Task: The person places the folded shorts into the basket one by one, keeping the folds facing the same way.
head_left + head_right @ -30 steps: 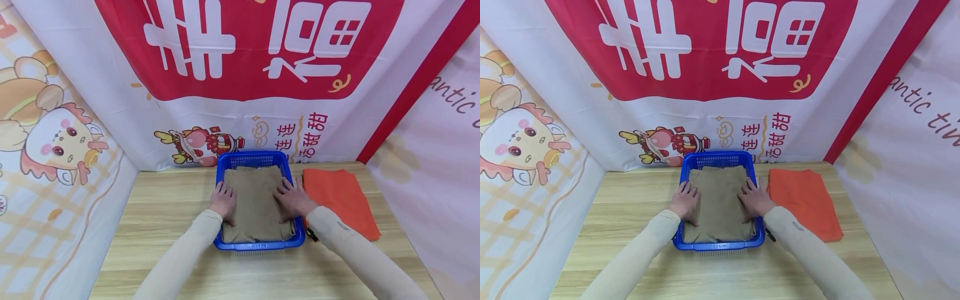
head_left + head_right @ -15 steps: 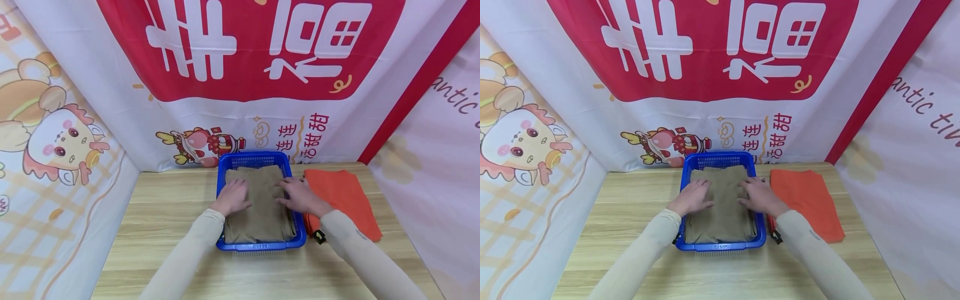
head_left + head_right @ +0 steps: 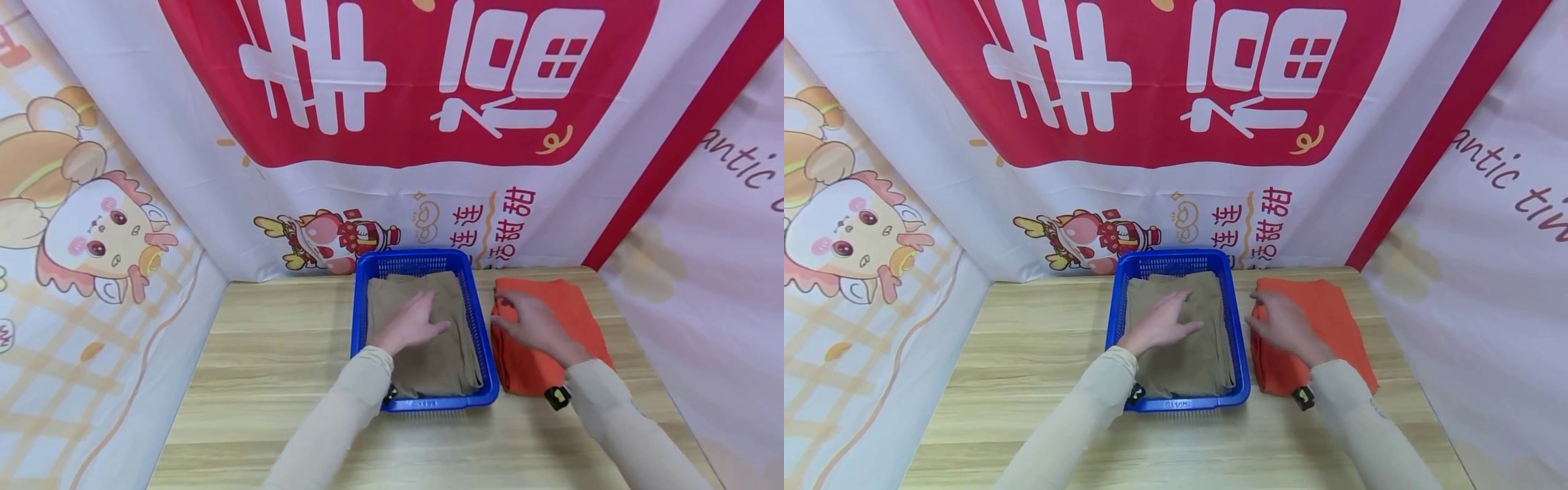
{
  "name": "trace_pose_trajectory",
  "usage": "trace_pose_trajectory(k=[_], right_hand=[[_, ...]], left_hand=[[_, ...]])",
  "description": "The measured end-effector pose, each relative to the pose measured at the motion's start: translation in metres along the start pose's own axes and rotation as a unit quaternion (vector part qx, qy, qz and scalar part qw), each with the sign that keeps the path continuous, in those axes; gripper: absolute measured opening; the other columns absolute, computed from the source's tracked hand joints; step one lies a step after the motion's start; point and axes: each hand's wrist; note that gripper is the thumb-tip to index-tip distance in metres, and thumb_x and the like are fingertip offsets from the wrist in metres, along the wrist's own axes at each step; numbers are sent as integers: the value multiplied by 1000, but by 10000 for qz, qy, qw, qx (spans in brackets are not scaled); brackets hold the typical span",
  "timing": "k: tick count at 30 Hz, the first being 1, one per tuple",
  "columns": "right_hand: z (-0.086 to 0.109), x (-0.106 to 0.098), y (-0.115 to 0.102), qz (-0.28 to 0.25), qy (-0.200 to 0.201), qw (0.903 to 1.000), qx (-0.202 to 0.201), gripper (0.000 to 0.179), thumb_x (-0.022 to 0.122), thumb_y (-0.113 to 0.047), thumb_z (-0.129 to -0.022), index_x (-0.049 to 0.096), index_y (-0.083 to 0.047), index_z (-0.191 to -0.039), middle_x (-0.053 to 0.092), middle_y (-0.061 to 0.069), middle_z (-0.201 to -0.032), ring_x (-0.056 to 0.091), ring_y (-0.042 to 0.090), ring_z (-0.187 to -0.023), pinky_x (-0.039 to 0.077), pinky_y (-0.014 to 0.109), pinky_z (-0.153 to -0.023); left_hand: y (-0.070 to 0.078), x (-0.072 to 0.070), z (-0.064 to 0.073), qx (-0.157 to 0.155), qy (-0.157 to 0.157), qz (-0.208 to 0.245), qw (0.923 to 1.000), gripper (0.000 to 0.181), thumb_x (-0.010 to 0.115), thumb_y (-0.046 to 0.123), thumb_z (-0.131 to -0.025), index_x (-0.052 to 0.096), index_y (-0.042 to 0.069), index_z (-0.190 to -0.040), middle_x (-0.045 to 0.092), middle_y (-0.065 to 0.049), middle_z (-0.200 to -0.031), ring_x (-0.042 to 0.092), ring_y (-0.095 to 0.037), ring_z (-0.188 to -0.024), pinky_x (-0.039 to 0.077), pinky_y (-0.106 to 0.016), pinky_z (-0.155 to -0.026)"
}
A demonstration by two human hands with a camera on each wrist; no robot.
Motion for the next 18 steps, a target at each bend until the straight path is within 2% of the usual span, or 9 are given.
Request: trace_pose_trajectory(k=[4,7,13,18], right_hand=[[9,-4,23,-61,149,9991,393,57,71,-24,-96,52,6,-140,61,27,-129,58,45,-116,51,60,-91],[15,-6,42,-28,252,9973,686,58,70,-23,-96,50,10,-139,60,31,-127,58,47,-113,52,60,-88],[28,-4,80,41,206,9922,1232,67,70,-23,-94,42,17,-140,50,38,-133,52,54,-115,48,64,-91],[36,0,111,147,138,9880,1531,73,70,-25,-93,38,22,-139,42,46,-131,44,61,-116,45,68,-91]], left_hand=[[15,11,-6,-74,92,646,9978,75,69,37,-97,35,4,-156,48,-14,-151,44,-29,-140,37,-44,-114],[27,19,-10,-142,113,1131,9934,73,69,32,-98,35,2,-155,52,-16,-147,50,-30,-135,42,-44,-110],[48,40,-14,-267,167,2242,9740,68,68,23,-98,37,3,-154,54,-17,-144,52,-31,-132,46,-43,-107],[62,58,-19,-380,272,2692,9620,66,69,25,-98,39,5,-153,55,-14,-143,56,-27,-128,50,-39,-101]])
Point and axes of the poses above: each hand's wrist, its own z-axis away from the middle knuckle, its own x-axis out of the palm, y = z × x
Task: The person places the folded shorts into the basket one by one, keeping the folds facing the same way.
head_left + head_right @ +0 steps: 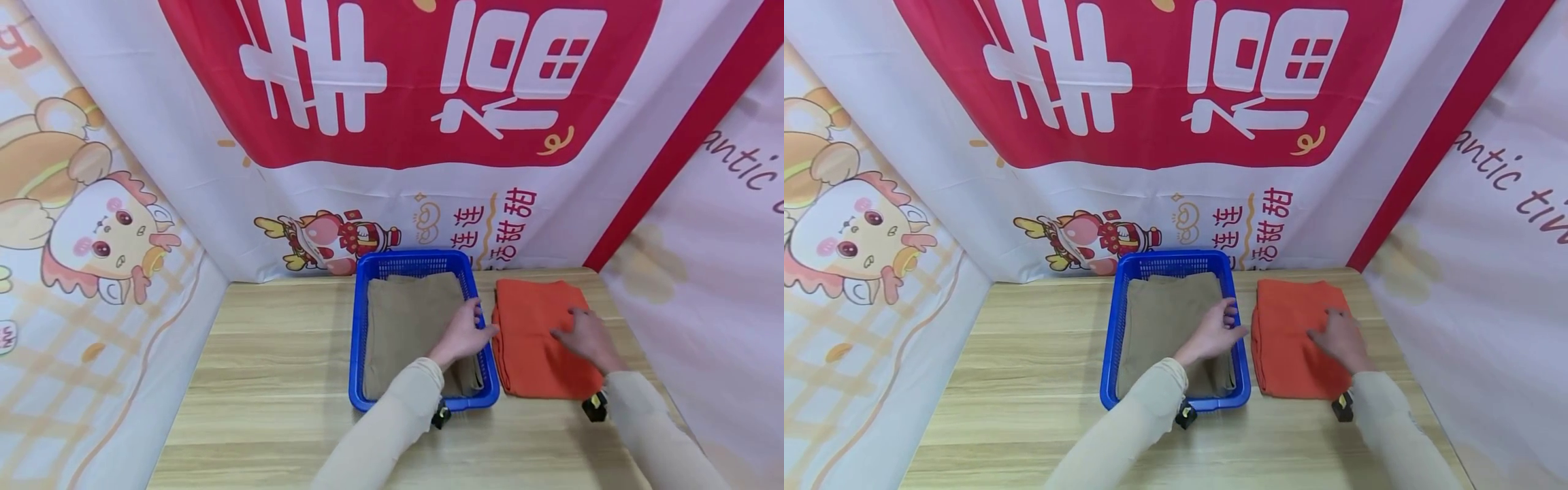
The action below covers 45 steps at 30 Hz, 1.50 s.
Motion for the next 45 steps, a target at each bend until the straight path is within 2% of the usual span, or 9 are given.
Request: trace_pose_trajectory(k=[7,10,14,21,28,32,36,40,45], right_hand=[[1,1,35,385,-361,9956,768,91,66,-46,-93,32,28,-132,31,55,-125,30,69,-115,39,73,-89],[2,1,44,304,-614,9926,1007,102,65,-54,-92,25,30,-134,23,58,-128,24,71,-118,35,77,-90],[3,6,51,120,-867,9885,1230,110,65,-58,-91,17,28,-139,19,58,-130,20,72,-119,31,80,-89],[5,22,60,393,-765,9878,1295,112,65,-62,-89,16,25,-142,25,53,-129,28,69,-116,32,79,-88],[7,37,70,629,-473,9906,1119,109,71,-56,-88,19,25,-138,30,53,-122,34,71,-111,37,77,-84],[7,36,71,663,-394,9899,1190,110,77,-55,-83,21,25,-134,34,53,-118,38,70,-108,41,76,-79],[7,32,71,538,-504,9876,1388,111,82,-52,-79,20,25,-131,35,52,-117,40,68,-107,42,76,-78],[9,27,73,336,-702,9846,1564,113,85,-49,-76,19,24,-132,32,51,-120,36,67,-110,38,78,-81],[14,23,74,224,-922,9815,1663,115,86,-49,-75,18,23,-134,30,51,-123,33,67,-111,37,77,-82]], left_hand=[[4,27,-2,-44,36,350,9994,62,68,26,-98,42,6,-151,57,-9,-139,57,-21,-123,49,-36,-101],[5,35,-3,-37,77,316,9995,63,68,27,-98,42,6,-151,58,-7,-138,57,-20,-123,48,-35,-103],[7,44,-2,-109,61,326,9994,69,67,29,-98,36,8,-156,52,-8,-148,50,-19,-133,43,-36,-109],[13,64,-2,-491,-21,358,9982,75,66,33,-99,28,12,-160,37,-5,-160,37,-20,-145,37,-39,-115],[16,84,2,-663,7,533,9964,79,68,31,-98,24,11,-161,38,-7,-160,38,-20,-144,37,-38,-114],[16,94,5,-835,89,663,9943,80,68,31,-97,24,12,-161,34,-7,-161,35,-22,-146,35,-41,-115],[15,105,7,-1018,206,795,9914,83,69,31,-96,22,12,-162,32,-10,-162,33,-25,-147,35,-43,-115],[12,114,9,-1103,339,761,9904,84,70,29,-95,22,8,-161,32,-14,-161,32,-29,-147,35,-46,-115],[7,125,11,-1271,510,765,9876,85,71,28,-94,22,6,-160,28,-15,-162,25,-37,-149,28,-52,-117]])
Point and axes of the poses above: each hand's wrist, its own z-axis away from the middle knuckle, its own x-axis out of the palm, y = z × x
